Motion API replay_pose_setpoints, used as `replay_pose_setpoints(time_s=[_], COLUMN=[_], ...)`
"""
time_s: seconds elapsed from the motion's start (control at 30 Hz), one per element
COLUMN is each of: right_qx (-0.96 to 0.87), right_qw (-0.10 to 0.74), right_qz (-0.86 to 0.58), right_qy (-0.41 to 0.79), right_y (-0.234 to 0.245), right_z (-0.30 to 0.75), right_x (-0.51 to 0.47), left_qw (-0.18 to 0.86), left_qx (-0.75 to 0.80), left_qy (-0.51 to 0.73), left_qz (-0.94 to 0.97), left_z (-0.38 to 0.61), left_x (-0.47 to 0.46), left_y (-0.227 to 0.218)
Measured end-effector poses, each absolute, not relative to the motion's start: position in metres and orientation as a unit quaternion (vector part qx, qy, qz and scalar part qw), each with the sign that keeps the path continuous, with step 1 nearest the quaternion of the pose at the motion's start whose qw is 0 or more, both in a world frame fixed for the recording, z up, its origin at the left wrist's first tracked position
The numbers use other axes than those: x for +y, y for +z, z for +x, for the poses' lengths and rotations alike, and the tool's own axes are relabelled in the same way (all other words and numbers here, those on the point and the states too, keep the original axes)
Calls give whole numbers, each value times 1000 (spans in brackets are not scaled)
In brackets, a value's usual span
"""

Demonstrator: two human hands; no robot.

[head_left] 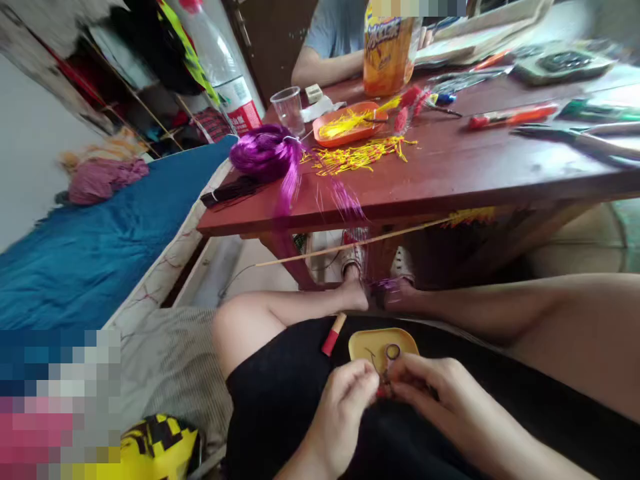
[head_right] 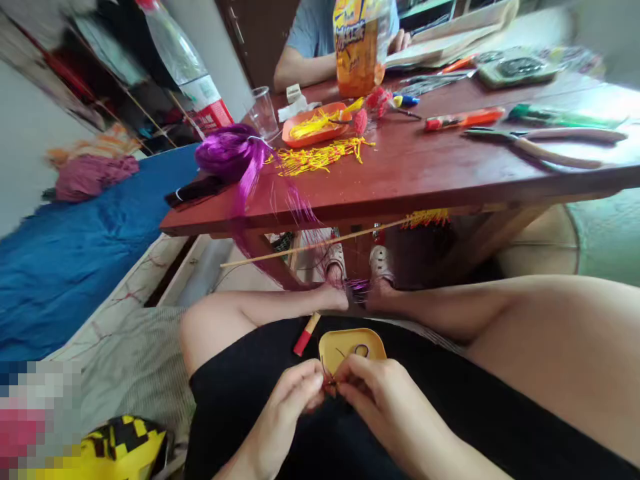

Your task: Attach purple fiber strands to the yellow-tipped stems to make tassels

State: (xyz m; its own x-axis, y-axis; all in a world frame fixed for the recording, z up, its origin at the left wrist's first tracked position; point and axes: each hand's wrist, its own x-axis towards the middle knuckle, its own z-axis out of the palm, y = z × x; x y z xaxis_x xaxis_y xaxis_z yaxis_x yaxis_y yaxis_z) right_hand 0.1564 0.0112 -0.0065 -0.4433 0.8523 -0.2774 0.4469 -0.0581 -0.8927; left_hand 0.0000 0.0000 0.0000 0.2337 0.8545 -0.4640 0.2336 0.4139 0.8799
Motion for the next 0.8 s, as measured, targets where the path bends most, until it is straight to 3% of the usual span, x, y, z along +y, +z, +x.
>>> replay_pose_setpoints(time_s=[0.37, 0.8], right_qx=[-717, -639], right_qw=[208, 250], right_qz=[-476, -472], right_qy=[465, 554], right_y=[-8, -13], right_z=[159, 157], right_x=[7, 6], left_qw=[631, 681], left_qx=[540, 535], left_qy=[248, 241], left_qz=[498, 437], left_z=[3, 1], left_x=[8, 4], left_y=[7, 1])
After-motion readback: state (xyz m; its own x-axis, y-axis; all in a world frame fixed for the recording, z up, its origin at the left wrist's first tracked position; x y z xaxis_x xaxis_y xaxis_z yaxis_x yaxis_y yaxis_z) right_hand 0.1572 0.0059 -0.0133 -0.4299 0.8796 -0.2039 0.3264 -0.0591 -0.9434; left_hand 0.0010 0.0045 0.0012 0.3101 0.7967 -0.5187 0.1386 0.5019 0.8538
